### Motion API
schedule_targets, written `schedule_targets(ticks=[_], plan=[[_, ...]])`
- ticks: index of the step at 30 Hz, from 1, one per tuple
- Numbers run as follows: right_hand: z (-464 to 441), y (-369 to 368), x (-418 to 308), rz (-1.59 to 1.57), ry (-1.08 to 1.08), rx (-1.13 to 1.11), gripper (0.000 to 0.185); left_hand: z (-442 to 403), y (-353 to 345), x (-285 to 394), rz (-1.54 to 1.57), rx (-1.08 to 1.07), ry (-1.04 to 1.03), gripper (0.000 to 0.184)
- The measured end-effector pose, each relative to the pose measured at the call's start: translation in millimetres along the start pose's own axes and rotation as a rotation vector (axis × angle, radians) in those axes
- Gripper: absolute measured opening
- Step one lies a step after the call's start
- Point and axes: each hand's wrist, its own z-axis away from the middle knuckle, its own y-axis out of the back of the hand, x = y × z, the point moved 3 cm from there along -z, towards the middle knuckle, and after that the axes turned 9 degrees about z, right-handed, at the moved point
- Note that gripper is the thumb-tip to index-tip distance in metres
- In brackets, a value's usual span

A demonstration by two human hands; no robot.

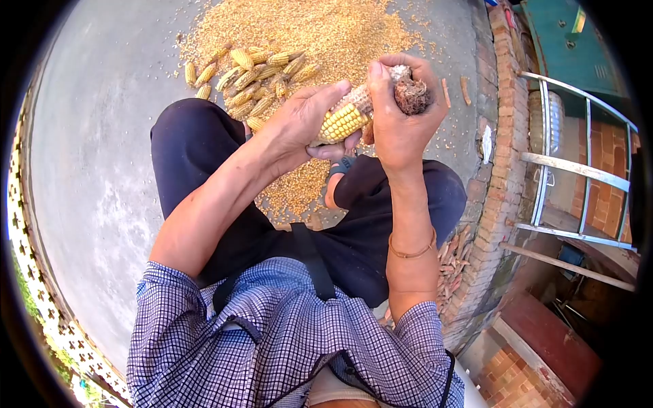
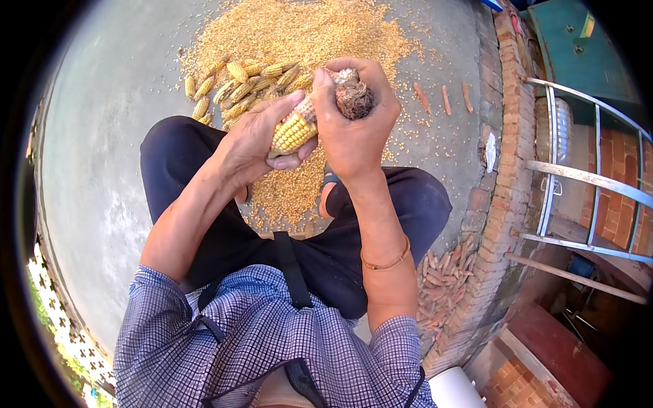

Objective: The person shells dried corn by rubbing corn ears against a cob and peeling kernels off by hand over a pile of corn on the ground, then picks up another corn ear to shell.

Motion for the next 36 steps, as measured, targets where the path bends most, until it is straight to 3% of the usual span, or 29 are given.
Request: schedule_targets(ticks=[8,19,28,31,36], plan=[[1,5,-7,-0.047,0.081,-0.052,0.008,4,-1,1,-0.046,-0.154,0.086,0.045],[-5,5,13,-0.413,-0.265,-0.081,0.017,15,-8,11,0.092,-0.153,0.071,0.056],[-6,1,14,-0.363,-0.263,0.007,0.014,17,-5,3,-0.098,-0.190,-0.169,0.042],[-3,-1,12,-0.252,-0.177,0.037,0.014,20,-5,3,-0.081,-0.064,-0.140,0.042],[-8,4,15,-0.301,-0.176,-0.009,0.013,15,-5,0,0.001,-0.100,-0.110,0.042]])
